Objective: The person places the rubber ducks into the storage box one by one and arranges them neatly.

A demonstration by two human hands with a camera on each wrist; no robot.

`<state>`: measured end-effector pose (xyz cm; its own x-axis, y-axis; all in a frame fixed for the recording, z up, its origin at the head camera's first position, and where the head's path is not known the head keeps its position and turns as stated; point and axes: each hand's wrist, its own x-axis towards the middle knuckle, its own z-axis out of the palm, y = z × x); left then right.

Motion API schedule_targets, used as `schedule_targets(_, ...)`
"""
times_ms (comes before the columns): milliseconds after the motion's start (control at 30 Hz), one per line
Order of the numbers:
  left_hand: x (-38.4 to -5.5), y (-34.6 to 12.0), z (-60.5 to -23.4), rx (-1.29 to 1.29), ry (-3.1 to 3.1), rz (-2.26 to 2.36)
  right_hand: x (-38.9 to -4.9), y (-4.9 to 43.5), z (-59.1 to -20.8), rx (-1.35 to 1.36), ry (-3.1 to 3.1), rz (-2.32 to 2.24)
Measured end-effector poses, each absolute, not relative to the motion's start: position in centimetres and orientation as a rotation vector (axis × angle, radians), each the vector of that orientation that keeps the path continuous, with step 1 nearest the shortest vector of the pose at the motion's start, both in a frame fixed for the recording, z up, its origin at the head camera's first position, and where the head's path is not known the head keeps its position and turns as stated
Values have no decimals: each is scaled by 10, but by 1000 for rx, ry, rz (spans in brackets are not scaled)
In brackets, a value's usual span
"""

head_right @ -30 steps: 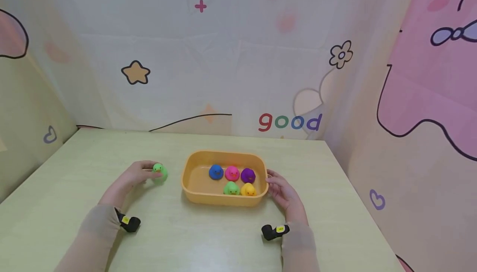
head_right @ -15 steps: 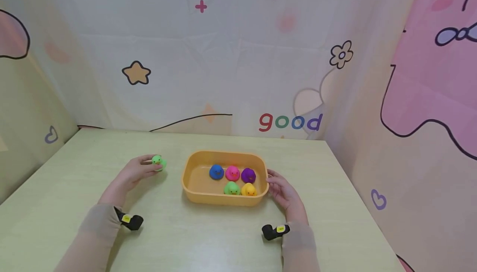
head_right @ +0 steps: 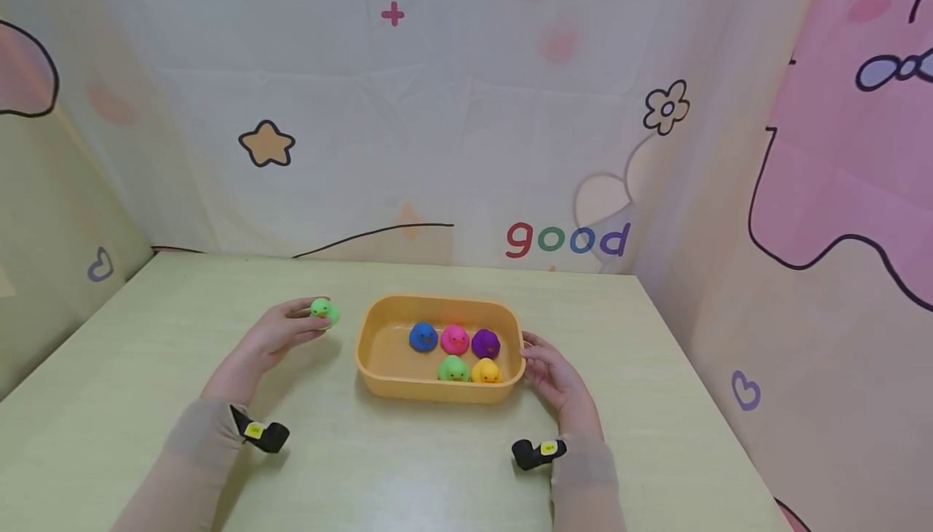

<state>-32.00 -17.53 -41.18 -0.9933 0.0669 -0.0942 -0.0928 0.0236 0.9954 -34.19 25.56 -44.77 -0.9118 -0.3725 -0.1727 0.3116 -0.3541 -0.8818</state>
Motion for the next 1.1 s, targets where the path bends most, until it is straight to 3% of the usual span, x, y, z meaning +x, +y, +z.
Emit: schedule_targets(1100, -333, -90, -390, 131, 2046, 2016, -336, 255, -438, -98, 1485, -2263)
